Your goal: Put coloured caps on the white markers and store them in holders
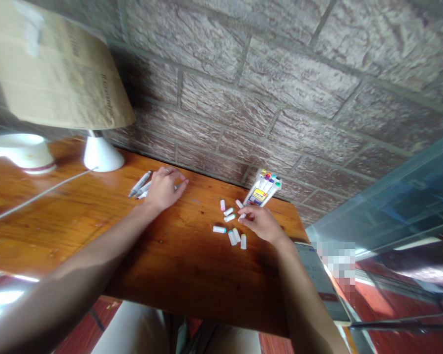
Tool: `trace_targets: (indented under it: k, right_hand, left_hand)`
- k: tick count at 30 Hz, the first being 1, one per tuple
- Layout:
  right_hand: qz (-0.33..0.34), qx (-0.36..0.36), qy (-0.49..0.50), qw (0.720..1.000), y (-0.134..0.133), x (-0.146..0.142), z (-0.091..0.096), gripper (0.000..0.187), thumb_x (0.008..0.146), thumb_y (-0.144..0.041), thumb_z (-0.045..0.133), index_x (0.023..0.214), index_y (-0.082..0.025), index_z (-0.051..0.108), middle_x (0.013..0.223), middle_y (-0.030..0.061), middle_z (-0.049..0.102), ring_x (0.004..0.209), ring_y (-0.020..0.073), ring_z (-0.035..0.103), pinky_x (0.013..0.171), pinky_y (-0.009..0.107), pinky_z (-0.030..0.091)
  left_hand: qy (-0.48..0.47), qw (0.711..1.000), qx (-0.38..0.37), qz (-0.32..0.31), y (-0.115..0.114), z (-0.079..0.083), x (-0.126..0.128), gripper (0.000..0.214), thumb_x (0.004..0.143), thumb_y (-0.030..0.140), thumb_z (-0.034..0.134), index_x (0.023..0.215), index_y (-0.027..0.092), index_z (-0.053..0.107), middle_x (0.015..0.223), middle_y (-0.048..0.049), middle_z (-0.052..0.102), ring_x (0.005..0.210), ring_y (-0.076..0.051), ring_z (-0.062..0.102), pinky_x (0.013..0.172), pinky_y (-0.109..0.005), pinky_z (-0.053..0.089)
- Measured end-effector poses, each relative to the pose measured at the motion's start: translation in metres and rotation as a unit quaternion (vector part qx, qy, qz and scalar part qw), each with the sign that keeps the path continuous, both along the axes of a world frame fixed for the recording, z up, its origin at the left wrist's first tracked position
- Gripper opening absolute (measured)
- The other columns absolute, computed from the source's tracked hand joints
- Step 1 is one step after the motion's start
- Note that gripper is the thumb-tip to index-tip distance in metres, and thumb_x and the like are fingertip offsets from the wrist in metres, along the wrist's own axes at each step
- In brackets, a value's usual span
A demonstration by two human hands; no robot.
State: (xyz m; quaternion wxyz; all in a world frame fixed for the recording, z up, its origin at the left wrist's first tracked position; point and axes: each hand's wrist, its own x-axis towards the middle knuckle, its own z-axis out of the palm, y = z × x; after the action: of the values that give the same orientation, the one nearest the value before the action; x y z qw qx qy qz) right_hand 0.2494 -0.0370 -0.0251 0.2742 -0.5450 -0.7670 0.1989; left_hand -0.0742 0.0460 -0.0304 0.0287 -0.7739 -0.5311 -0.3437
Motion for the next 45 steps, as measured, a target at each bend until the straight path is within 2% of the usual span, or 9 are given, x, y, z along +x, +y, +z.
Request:
trace_targets:
  k: [3,8,11,13,17,23,32,39,45]
  right_hand:
    - [-0.024,0.038,0.048,0.998,-0.004,-0.002,0.017,0.026,0.083,-0.031,0.069,0.105,-0.018,0.073,0.093,0.0071,0.078,0.077,0.0183,0.071,0.075,0.031,0.055]
    - [-0.111,0.175,0.167,0.964,0.004,0.007,0.082,0.033,0.089,-0.041,0.065,0.11,-0.019,0.074,0.109,0.0099,0.077,0.092,0.0218,0.073,0.081,0.033,0.056]
    - [-0.113,0.152,0.133,0.973,0.023,0.018,0.112,0.034,0.084,-0.039,0.069,0.108,-0.015,0.075,0.103,0.011,0.079,0.086,0.0232,0.074,0.077,0.034,0.057]
    - [-0.127,0.124,0.098,0.979,0.035,0.023,0.12,0.034,0.082,-0.036,0.069,0.106,-0.013,0.076,0.097,0.0113,0.08,0.081,0.0234,0.074,0.074,0.034,0.056]
    - [-0.162,0.123,0.042,0.978,0.047,0.023,0.119,0.031,0.082,-0.031,0.067,0.104,-0.013,0.077,0.093,0.0116,0.08,0.079,0.0239,0.075,0.074,0.035,0.057]
    - [-0.167,0.143,0.001,0.976,0.043,0.024,0.122,0.026,0.082,-0.028,0.068,0.103,-0.015,0.076,0.099,0.0108,0.08,0.088,0.0252,0.075,0.085,0.038,0.056]
    - [-0.172,0.108,-0.037,0.978,0.043,0.024,0.122,0.02,0.08,-0.024,0.069,0.095,-0.015,0.078,0.093,0.0086,0.081,0.082,0.0228,0.075,0.082,0.033,0.056]
    - [-0.153,0.108,-0.083,0.979,0.04,0.019,0.123,0.013,0.078,-0.025,0.071,0.085,-0.02,0.082,0.078,0.003,0.08,0.071,0.0189,0.073,0.071,0.026,0.052]
    - [-0.108,0.095,-0.124,0.982,0.04,0.02,0.123,0.021,0.085,-0.028,0.063,0.088,-0.02,0.082,0.086,0.0042,0.081,0.074,0.0191,0.072,0.071,0.027,0.05]
  left_hand:
    - [0.0,1.0,0.018,0.003,0.002,-0.002,-0.001,0.035,0.093,0.043,0.046,0.092,0.018,0.071,0.105,-0.0116,0.072,0.102,-0.03,0.062,0.093,-0.045,0.045]
    - [0.003,0.999,0.032,-0.003,0.004,-0.005,-0.001,0.034,0.093,0.042,0.046,0.091,0.018,0.071,0.104,-0.0116,0.072,0.1,-0.03,0.062,0.092,-0.044,0.046]
    - [-0.006,0.999,0.031,-0.015,0.006,-0.007,-0.002,0.032,0.093,0.041,0.047,0.091,0.018,0.07,0.102,-0.0111,0.072,0.1,-0.029,0.062,0.094,-0.044,0.046]
    - [-0.008,0.999,0.031,-0.018,0.007,-0.008,-0.003,0.032,0.094,0.041,0.047,0.091,0.018,0.069,0.101,-0.0105,0.072,0.1,-0.028,0.062,0.095,-0.044,0.046]
    - [-0.002,0.999,0.035,-0.026,0.008,-0.008,-0.004,0.03,0.094,0.039,0.048,0.088,0.019,0.069,0.099,-0.0092,0.072,0.096,-0.026,0.063,0.095,-0.043,0.047]
    - [-0.004,0.999,0.034,-0.023,0.008,-0.009,-0.003,0.031,0.094,0.039,0.048,0.09,0.018,0.07,0.102,-0.0101,0.072,0.099,-0.027,0.063,0.096,-0.043,0.046]
    - [0.003,0.999,0.025,-0.02,0.007,-0.007,-0.003,0.036,0.094,0.043,0.047,0.09,0.017,0.071,0.104,-0.0117,0.072,0.097,-0.028,0.063,0.095,-0.045,0.047]
    - [0.003,0.999,0.03,-0.015,0.005,-0.005,-0.002,0.036,0.094,0.043,0.046,0.089,0.017,0.071,0.104,-0.0122,0.072,0.097,-0.029,0.064,0.093,-0.046,0.048]
    - [0.004,0.999,0.032,-0.007,0.004,-0.003,-0.001,0.037,0.093,0.043,0.046,0.089,0.017,0.072,0.103,-0.012,0.072,0.098,-0.029,0.063,0.094,-0.044,0.048]
